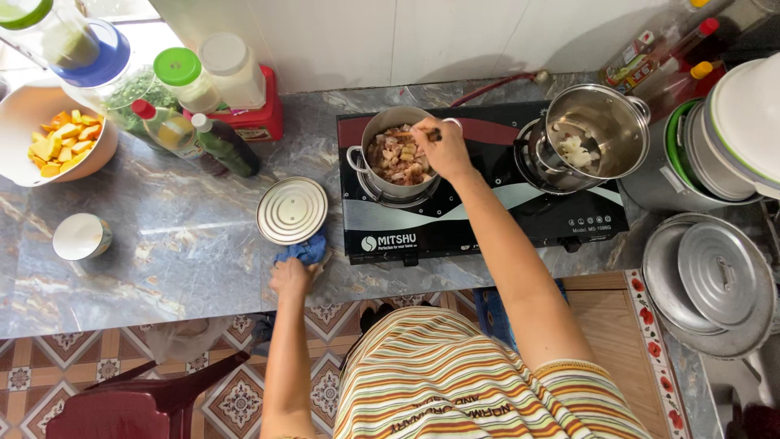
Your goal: The person mixes raw cut meat in a pot by hand, places the pot on a gas stove, and turns on the burner. They take a container of fried food and a bowl of white liquid from the refrigerator, stir the white substance with chopsticks, add portions of it into a second pot on the stove, and stir the meat as it cooks.
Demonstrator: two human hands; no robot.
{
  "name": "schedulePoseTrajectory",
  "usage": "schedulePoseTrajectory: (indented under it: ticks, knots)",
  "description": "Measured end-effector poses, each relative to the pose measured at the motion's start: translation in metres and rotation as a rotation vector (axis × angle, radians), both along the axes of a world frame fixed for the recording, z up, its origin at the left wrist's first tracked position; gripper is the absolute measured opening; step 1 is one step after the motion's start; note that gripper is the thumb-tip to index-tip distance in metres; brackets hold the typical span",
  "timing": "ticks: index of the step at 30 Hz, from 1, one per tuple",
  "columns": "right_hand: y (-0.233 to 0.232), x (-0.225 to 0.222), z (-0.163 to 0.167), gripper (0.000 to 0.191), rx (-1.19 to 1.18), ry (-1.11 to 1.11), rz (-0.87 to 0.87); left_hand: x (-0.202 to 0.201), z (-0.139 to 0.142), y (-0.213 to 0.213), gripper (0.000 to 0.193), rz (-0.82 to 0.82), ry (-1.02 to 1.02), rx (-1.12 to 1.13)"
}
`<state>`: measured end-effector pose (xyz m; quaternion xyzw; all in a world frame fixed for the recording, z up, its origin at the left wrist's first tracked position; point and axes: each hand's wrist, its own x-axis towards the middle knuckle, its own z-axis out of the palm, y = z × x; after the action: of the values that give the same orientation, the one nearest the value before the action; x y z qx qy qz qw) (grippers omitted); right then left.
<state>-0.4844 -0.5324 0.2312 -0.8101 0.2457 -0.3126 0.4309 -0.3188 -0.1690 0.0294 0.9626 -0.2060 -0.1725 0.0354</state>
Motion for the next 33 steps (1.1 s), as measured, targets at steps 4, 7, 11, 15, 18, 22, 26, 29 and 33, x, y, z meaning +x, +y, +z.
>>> schedulePoseTrajectory:
  ticks: [4, 7, 11, 15, 18, 22, 26, 29, 33]
  knots:
    - [0.014, -0.015, -0.003, 0.014, -0.139, 0.028, 0.095, -0.022, -0.041, -0.010, 0.060, 0.209, -0.084, -0.193]
    - [0.010, -0.035, 0.021, 0.014, -0.148, 0.132, 0.158, -0.019, -0.050, -0.002, 0.043, 0.129, -0.053, -0.373]
    - [0.007, -0.043, 0.044, 0.015, -0.043, 0.231, 0.095, -0.009, -0.037, 0.016, 0.038, 0.023, -0.078, -0.628]
    - [0.030, -0.033, 0.017, 0.014, -0.100, 0.215, 0.274, -0.005, 0.003, 0.026, 0.035, 0.095, 0.012, -0.631]
    - [0.039, -0.034, -0.014, 0.012, -0.294, 0.048, 0.358, 0.001, 0.033, 0.030, 0.035, 0.203, 0.070, -0.741]
    - [0.029, -0.041, -0.039, 0.013, -0.048, -0.079, 0.216, 0.021, 0.051, 0.010, 0.029, 0.347, 0.371, -1.190]
    - [-0.002, -0.054, -0.032, 0.013, 0.121, -0.069, -0.007, 0.053, 0.053, -0.036, 0.025, 0.329, 0.405, -1.463]
    - [-0.009, -0.063, -0.024, 0.014, 0.235, -0.051, -0.064, 0.076, 0.061, -0.073, 0.021, 0.336, 0.484, -1.580]
    - [0.002, -0.066, -0.020, 0.013, 0.185, -0.006, -0.047, 0.086, 0.079, -0.089, 0.017, 0.328, 0.671, -1.515]
